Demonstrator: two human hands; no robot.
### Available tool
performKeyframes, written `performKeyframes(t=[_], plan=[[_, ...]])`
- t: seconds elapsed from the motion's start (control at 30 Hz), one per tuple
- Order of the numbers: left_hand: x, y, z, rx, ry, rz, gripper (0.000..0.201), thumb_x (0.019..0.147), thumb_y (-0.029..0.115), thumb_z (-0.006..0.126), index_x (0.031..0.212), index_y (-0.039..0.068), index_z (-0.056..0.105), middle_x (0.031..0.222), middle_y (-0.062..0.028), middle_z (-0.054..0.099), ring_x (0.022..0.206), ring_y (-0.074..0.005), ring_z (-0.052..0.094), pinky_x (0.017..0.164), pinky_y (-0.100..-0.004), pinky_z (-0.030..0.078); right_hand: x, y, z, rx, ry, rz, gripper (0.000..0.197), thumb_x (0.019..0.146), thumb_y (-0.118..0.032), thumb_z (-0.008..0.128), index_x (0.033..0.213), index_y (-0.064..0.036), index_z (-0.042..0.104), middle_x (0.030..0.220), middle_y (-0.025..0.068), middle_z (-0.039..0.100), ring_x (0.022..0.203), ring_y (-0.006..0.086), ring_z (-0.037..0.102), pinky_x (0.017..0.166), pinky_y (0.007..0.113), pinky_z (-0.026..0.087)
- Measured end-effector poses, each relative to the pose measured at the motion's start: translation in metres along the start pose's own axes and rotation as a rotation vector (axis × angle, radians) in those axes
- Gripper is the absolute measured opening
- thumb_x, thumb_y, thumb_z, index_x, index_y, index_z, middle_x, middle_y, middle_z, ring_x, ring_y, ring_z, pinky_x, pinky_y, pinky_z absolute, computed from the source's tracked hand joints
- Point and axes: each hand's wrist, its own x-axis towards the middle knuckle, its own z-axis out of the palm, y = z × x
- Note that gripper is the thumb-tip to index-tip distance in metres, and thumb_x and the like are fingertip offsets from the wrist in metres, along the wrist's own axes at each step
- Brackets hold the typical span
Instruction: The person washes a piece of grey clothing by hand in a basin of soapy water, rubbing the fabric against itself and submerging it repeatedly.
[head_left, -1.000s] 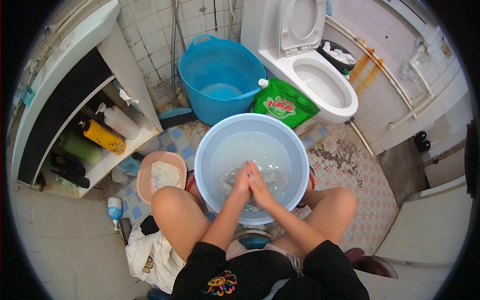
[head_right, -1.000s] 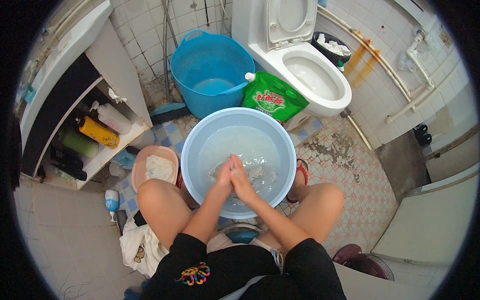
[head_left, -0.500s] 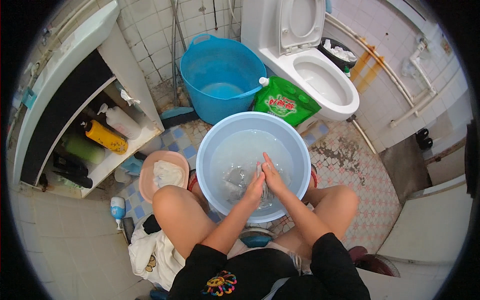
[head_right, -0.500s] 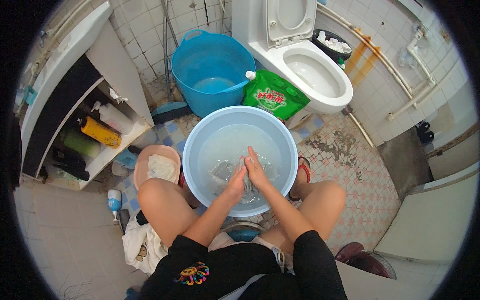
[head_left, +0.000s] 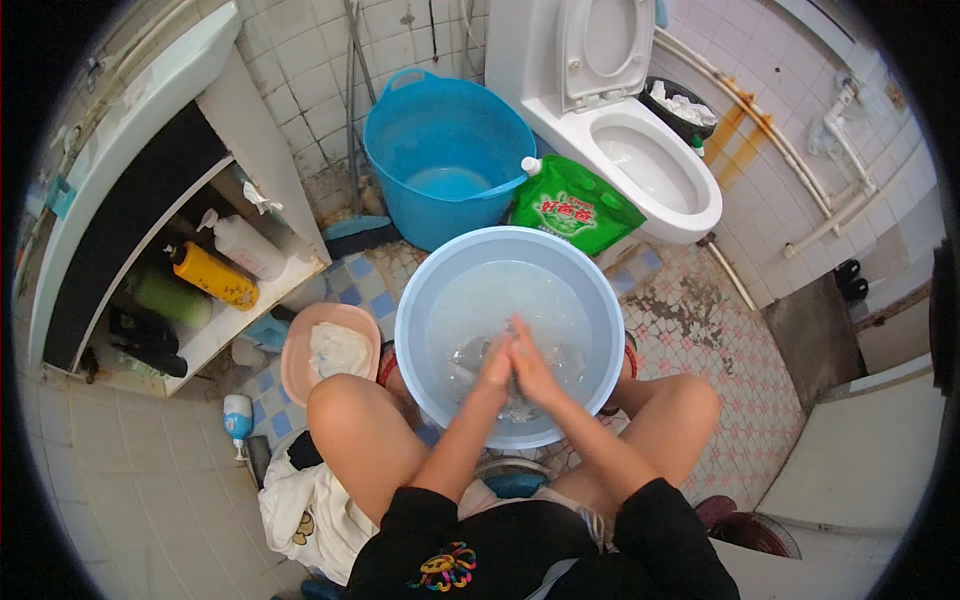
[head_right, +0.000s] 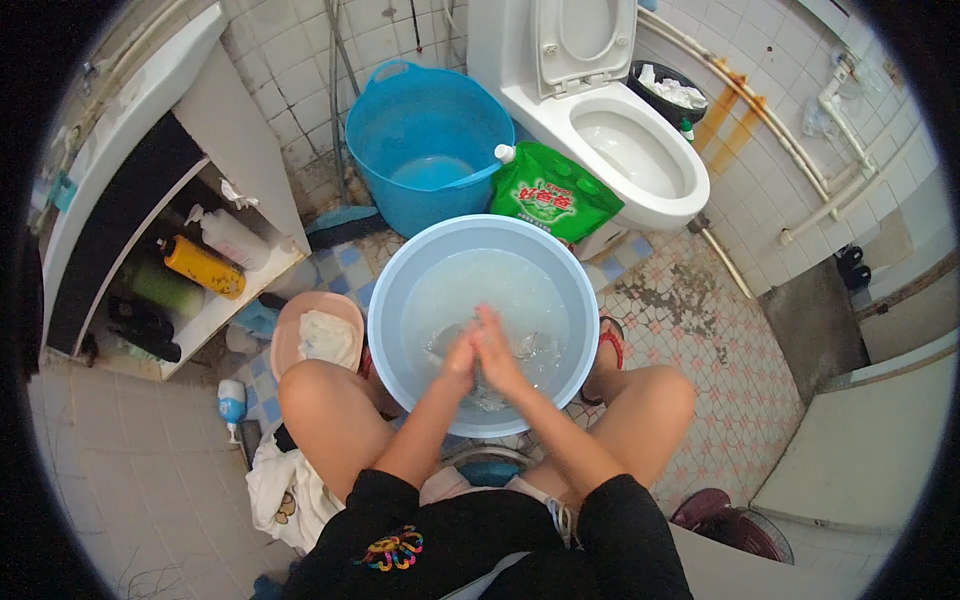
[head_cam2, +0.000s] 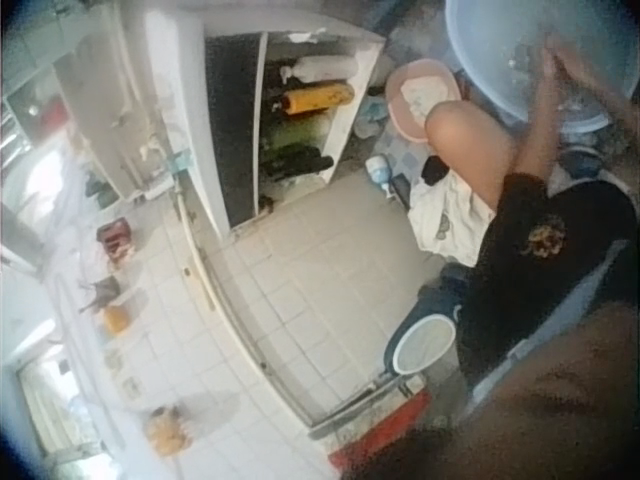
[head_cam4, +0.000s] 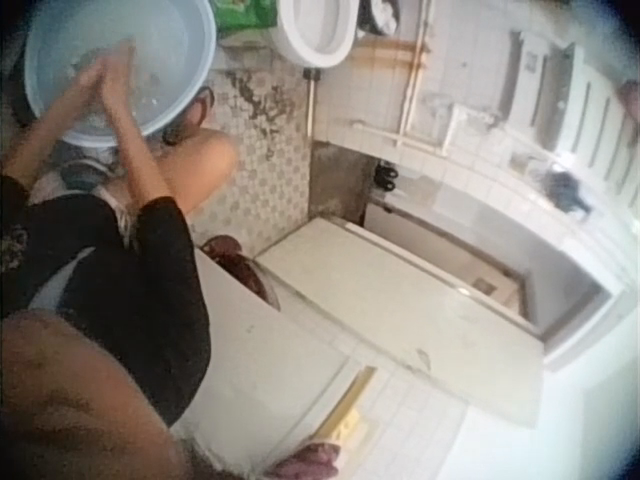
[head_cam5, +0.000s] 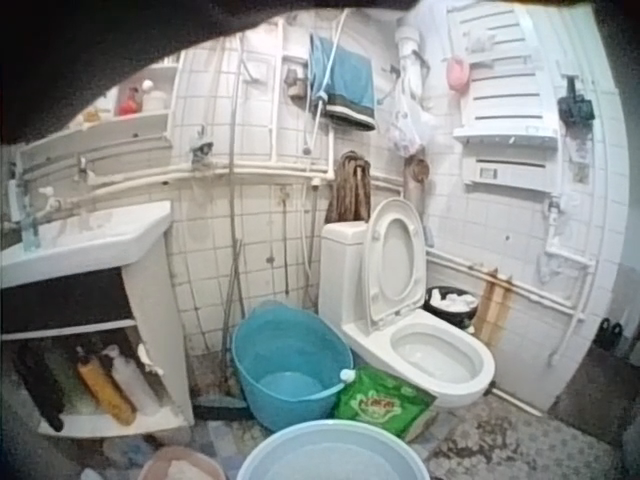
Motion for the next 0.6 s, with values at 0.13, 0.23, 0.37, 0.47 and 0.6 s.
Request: performKeyframes(t=[0.13,0.23,0.37,0.47,0.6], plan=[[0.020,-0.017,-0.027,-0.370,0.052,0.126,0.047,0.091,0.029,0.039,0.132,0.010,0.029,0.134,-0.0060,0.034,0.120,-0.0206,0.035,0.099,-0.0359,0.029,0.000,-0.018,0.008,-0.076,-0.017,-0.115,0.053,0.092,-0.032,0.030,0.135,-0.0023,0.020,0.141,0.0164,0.017,0.131,0.0322,0.007,0.106,0.035,0.007],[0.012,-0.036,-0.005,-0.242,-0.130,0.105,0.047,0.088,0.033,0.045,0.123,0.002,0.040,0.121,-0.0087,0.047,0.110,-0.0210,0.045,0.093,-0.0340,0.034,0.025,0.028,-0.036,-0.193,0.291,-0.020,0.044,0.092,-0.030,0.032,0.123,-0.0006,0.041,0.126,0.0187,0.041,0.120,0.0344,0.035,0.100,0.036,0.025],[0.009,-0.002,-0.020,0.224,0.005,0.255,0.035,0.085,0.031,0.053,0.097,-0.002,0.057,0.095,-0.0076,0.059,0.090,-0.0148,0.054,0.079,-0.0300,0.041,0.032,0.017,-0.063,-0.245,0.266,0.203,0.041,0.092,-0.030,0.033,0.106,0.0030,0.052,0.104,0.0176,0.057,0.095,0.0352,0.052,0.085,0.037,0.038],[0.017,0.013,-0.046,0.186,0.012,0.245,0.034,0.084,0.029,0.054,0.095,-0.004,0.057,0.090,-0.0089,0.060,0.082,-0.0138,0.056,0.073,-0.0279,0.043,0.036,-0.002,-0.065,-0.100,0.314,0.151,0.041,0.092,-0.031,0.036,0.097,0.0053,0.055,0.090,0.0125,0.061,0.081,0.0282,0.056,0.075,0.035,0.041],[0.015,0.025,-0.047,0.244,0.085,0.336,0.034,0.085,0.027,0.053,0.095,-0.006,0.057,0.085,-0.0091,0.061,0.075,-0.0149,0.057,0.069,-0.0271,0.045,0.031,-0.044,-0.075,0.251,0.085,0.243,0.036,0.089,-0.028,0.046,0.099,0.0056,0.055,0.090,0.0088,0.059,0.081,0.0163,0.053,0.076,0.030,0.042]])
